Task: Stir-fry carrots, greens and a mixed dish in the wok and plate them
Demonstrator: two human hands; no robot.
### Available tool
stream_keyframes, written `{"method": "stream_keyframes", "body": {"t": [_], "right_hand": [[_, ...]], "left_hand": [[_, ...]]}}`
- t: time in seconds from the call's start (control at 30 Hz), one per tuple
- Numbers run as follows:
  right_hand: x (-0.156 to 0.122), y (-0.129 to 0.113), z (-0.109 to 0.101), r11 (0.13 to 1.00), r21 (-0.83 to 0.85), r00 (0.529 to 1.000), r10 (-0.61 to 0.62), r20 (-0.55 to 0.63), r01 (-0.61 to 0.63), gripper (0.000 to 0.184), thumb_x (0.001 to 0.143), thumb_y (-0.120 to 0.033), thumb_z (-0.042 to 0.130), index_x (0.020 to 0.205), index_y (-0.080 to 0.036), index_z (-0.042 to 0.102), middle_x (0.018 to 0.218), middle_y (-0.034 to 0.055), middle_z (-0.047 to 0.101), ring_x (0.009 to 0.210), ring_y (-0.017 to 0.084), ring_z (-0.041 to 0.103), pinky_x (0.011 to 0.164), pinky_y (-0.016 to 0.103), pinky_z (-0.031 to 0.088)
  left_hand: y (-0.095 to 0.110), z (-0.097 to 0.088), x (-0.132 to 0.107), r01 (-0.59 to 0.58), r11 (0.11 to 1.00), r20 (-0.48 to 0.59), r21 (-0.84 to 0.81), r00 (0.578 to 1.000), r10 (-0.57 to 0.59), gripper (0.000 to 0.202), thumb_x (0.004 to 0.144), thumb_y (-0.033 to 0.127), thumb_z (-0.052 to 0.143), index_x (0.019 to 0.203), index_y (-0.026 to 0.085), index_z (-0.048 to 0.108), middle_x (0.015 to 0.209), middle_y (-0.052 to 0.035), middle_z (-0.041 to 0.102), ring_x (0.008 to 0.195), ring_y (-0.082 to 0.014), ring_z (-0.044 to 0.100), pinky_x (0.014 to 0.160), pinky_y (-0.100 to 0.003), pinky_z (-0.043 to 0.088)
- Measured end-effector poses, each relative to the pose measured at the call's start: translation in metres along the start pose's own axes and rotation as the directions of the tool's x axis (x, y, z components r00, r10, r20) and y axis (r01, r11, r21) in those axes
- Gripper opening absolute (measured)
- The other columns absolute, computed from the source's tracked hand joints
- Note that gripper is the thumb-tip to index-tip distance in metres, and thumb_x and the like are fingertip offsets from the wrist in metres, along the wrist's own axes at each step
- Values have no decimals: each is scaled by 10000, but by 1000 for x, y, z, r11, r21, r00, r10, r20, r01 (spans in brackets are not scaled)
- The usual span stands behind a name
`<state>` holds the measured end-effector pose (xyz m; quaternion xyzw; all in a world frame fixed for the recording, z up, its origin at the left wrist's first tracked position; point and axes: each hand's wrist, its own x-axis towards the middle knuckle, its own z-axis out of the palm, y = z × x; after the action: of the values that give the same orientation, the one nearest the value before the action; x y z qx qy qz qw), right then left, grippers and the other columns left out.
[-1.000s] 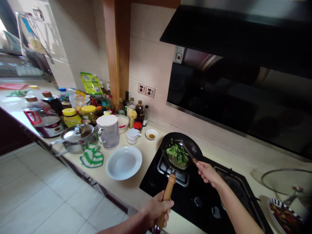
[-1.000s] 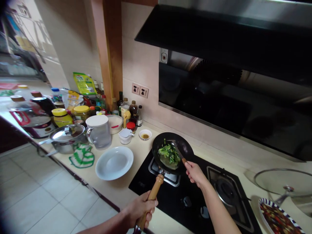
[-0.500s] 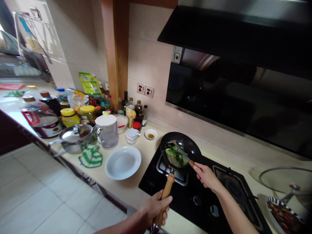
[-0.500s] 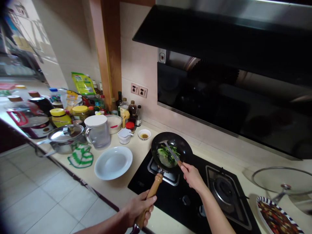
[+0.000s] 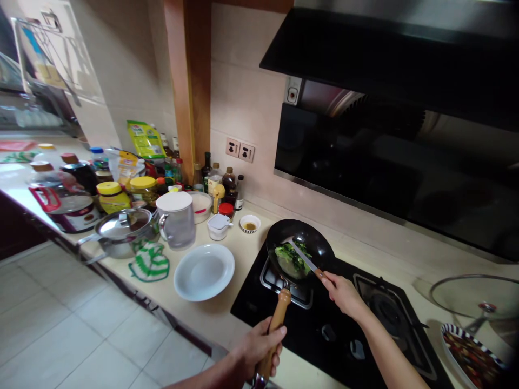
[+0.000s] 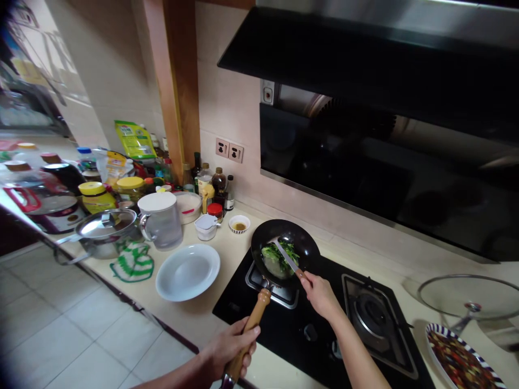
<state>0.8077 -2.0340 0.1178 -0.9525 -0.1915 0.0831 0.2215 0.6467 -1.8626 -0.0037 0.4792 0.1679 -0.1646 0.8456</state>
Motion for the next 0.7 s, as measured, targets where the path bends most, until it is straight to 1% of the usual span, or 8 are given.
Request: {"method": "stream_keyframes", "body": {"t": [0.1, 0.27, 0.37, 0.47, 0.5, 0.57, 0.63, 0.7], "right_hand": [[-3, 6, -6, 999, -46, 1000, 14, -24, -15, 480, 879, -355, 373, 1188, -80, 615, 520, -2, 532, 536, 170, 549, 585, 288, 407], [-8, 5, -5, 998, -62, 999, 16, -34, -18, 531, 900, -394, 323, 1259, -87, 568, 606, 27, 630, 574, 182, 602, 612, 287, 431], [-11, 10, -4, 993, -114, 999, -20, -26, 17, 505, 896, -394, 354, 1243, -113, 589, 804, 82, 713, 770, 218, 663, 698, 290, 453], [-14, 18, -8, 983, -178, 998, -48, -43, 39, 460, 887, -389, 386, 1190, -145, 632, 1045, 116, 704, 985, 260, 636, 802, 312, 441], [-14, 19, -9, 983, -179, 998, -40, -47, 31, 456, 888, -389, 386, 1185, -149, 634, 1040, 117, 704, 984, 265, 635, 806, 320, 439], [-12, 16, -9, 990, -142, 999, 6, -49, -13, 461, 893, -386, 375, 1202, -148, 621, 880, 101, 718, 880, 252, 654, 761, 322, 446], [-8, 8, -6, 995, -84, 998, 52, -45, -55, 458, 898, -376, 368, 1213, -147, 610, 682, 57, 673, 736, 222, 649, 703, 307, 448], [-3, 1, 0, 996, -39, 995, 84, -45, -86, 452, 898, -362, 369, 1203, -132, 611, 573, 24, 603, 631, 194, 618, 644, 288, 442]], "left_hand": [[0, 1, -1, -9, 1000, 7, -8, 1000, 9, 668, 506, 692, 721, 841, 236, 366, 556, 91, 487, 403, -58, 425, 373, -193, 363], [2, 1, -3, 12, 1000, -4, 7, 1000, -12, 663, 500, 678, 734, 823, 238, 359, 560, 95, 485, 403, -53, 415, 370, -187, 339], [2, 1, -1, 5, 1000, -1, 0, 1000, -5, 666, 492, 671, 742, 817, 240, 352, 563, 97, 485, 397, -52, 408, 367, -192, 336], [1, 0, 0, 9, 1000, 0, -6, 1000, -9, 674, 484, 676, 742, 818, 240, 350, 562, 98, 482, 404, -55, 411, 364, -195, 346], [1, 0, 1, 10, 1000, -2, -6, 1000, -10, 680, 479, 678, 742, 820, 240, 349, 561, 99, 481, 404, -55, 410, 362, -196, 348], [1, 0, 0, 9, 1000, -9, -1, 1000, -9, 693, 465, 678, 746, 828, 240, 351, 559, 101, 480, 404, -56, 406, 357, -197, 350], [2, 1, -1, 10, 1000, -20, 7, 1000, -10, 709, 447, 681, 749, 834, 239, 352, 554, 103, 478, 402, -54, 403, 355, -196, 351], [4, 3, -3, 13, 1000, -30, 9, 999, -13, 716, 435, 680, 752, 830, 238, 351, 548, 105, 477, 402, -51, 399, 355, -192, 349]]}}
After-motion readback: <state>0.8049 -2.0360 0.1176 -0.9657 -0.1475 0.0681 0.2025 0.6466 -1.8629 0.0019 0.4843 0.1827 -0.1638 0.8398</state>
